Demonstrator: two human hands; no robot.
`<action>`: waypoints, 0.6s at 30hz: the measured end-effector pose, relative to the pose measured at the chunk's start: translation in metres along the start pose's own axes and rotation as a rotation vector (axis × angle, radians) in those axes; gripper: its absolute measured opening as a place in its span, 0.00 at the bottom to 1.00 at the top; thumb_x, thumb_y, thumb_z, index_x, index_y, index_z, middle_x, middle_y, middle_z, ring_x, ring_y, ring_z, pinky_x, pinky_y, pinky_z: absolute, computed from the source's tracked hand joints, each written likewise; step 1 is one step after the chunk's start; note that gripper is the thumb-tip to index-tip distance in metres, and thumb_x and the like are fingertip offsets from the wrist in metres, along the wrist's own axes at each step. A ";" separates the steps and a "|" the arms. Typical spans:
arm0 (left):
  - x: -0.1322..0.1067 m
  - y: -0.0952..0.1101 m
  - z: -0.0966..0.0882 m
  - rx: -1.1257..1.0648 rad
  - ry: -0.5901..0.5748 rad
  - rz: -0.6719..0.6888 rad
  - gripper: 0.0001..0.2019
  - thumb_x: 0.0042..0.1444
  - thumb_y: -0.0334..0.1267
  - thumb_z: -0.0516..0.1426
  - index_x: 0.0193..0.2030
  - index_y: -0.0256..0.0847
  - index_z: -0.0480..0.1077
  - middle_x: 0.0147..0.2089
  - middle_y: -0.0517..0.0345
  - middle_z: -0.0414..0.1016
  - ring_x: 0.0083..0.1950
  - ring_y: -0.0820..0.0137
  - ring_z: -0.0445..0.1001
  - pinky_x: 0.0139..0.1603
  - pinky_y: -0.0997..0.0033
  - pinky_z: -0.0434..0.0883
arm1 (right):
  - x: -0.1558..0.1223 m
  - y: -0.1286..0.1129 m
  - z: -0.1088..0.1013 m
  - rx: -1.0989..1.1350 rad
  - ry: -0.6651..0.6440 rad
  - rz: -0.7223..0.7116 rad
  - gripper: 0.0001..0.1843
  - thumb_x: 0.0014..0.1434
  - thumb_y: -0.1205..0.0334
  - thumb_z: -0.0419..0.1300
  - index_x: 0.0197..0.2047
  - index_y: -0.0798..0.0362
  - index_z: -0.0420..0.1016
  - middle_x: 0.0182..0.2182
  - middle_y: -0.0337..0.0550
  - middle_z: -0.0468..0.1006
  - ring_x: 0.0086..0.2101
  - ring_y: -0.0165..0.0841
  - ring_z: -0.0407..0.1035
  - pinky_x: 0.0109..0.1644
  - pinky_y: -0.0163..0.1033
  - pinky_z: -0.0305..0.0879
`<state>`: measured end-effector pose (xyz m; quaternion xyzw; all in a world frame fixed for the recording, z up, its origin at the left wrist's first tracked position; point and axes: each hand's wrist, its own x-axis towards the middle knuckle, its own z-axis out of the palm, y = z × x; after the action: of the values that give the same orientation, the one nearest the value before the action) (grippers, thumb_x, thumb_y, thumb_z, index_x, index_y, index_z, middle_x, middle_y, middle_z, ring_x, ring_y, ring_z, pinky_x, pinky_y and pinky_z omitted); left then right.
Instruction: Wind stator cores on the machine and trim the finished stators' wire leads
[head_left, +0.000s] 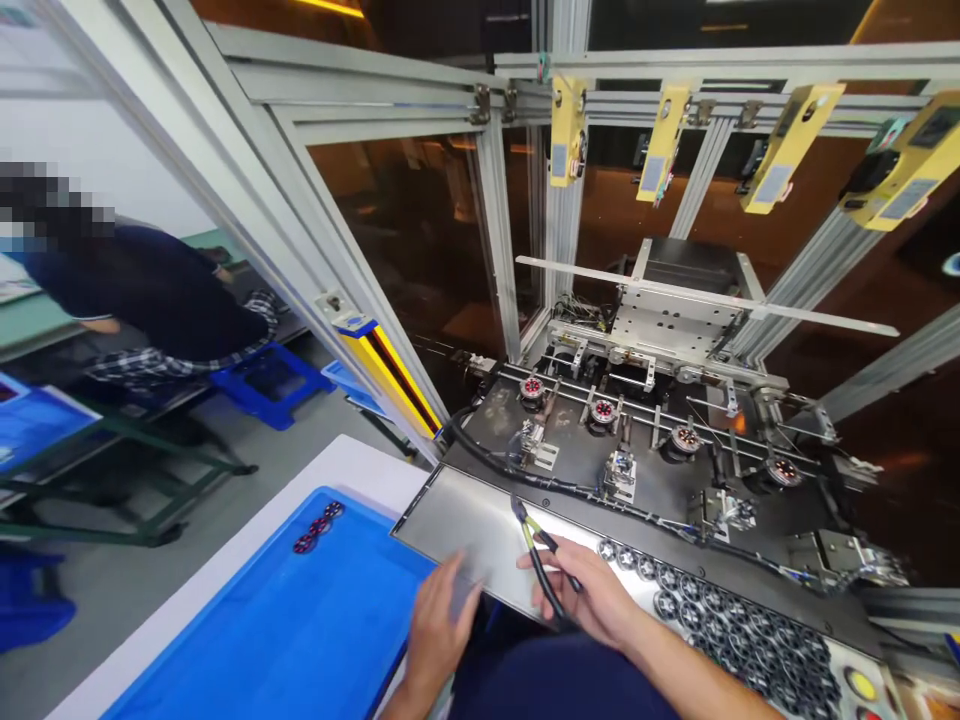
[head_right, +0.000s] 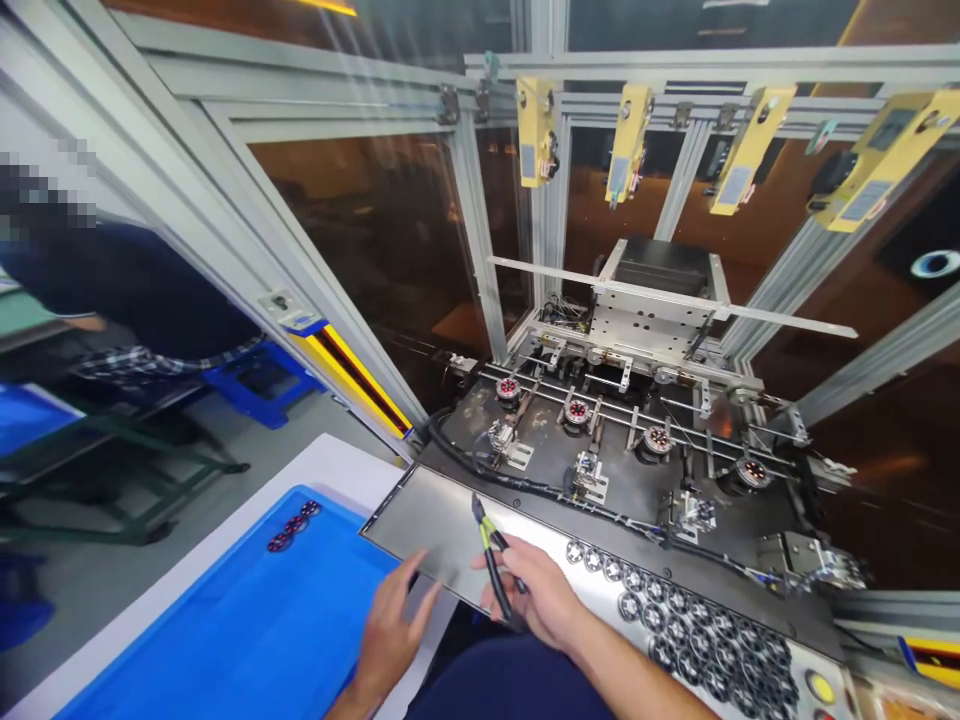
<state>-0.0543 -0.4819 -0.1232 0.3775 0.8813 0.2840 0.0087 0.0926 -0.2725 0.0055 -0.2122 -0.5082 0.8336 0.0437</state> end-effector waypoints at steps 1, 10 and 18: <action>0.011 0.008 0.010 -0.027 -0.035 0.059 0.19 0.66 0.47 0.52 0.60 0.42 0.66 0.58 0.41 0.75 0.61 0.55 0.72 0.63 0.50 0.68 | 0.010 -0.010 0.010 0.050 -0.021 -0.007 0.26 0.56 0.45 0.59 0.51 0.53 0.71 0.41 0.49 0.77 0.30 0.33 0.74 0.33 0.39 0.71; 0.053 0.035 0.076 -0.148 -0.229 0.203 0.11 0.65 0.42 0.56 0.50 0.40 0.72 0.48 0.52 0.77 0.42 0.68 0.77 0.43 0.62 0.77 | 0.168 -0.057 0.081 0.197 0.301 -0.026 0.08 0.59 0.60 0.63 0.38 0.55 0.69 0.24 0.31 0.67 0.19 0.24 0.65 0.20 0.29 0.63; 0.048 0.028 0.079 -0.123 -0.252 0.165 0.10 0.65 0.42 0.56 0.48 0.40 0.72 0.46 0.54 0.77 0.40 0.69 0.77 0.43 0.63 0.77 | 0.271 -0.048 0.076 0.284 0.594 0.029 0.13 0.69 0.55 0.57 0.49 0.57 0.70 0.34 0.38 0.74 0.25 0.24 0.68 0.25 0.30 0.68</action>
<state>-0.0516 -0.3953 -0.1660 0.4802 0.8201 0.2875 0.1190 -0.1904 -0.2336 -0.0068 -0.4451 -0.3490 0.7982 0.2074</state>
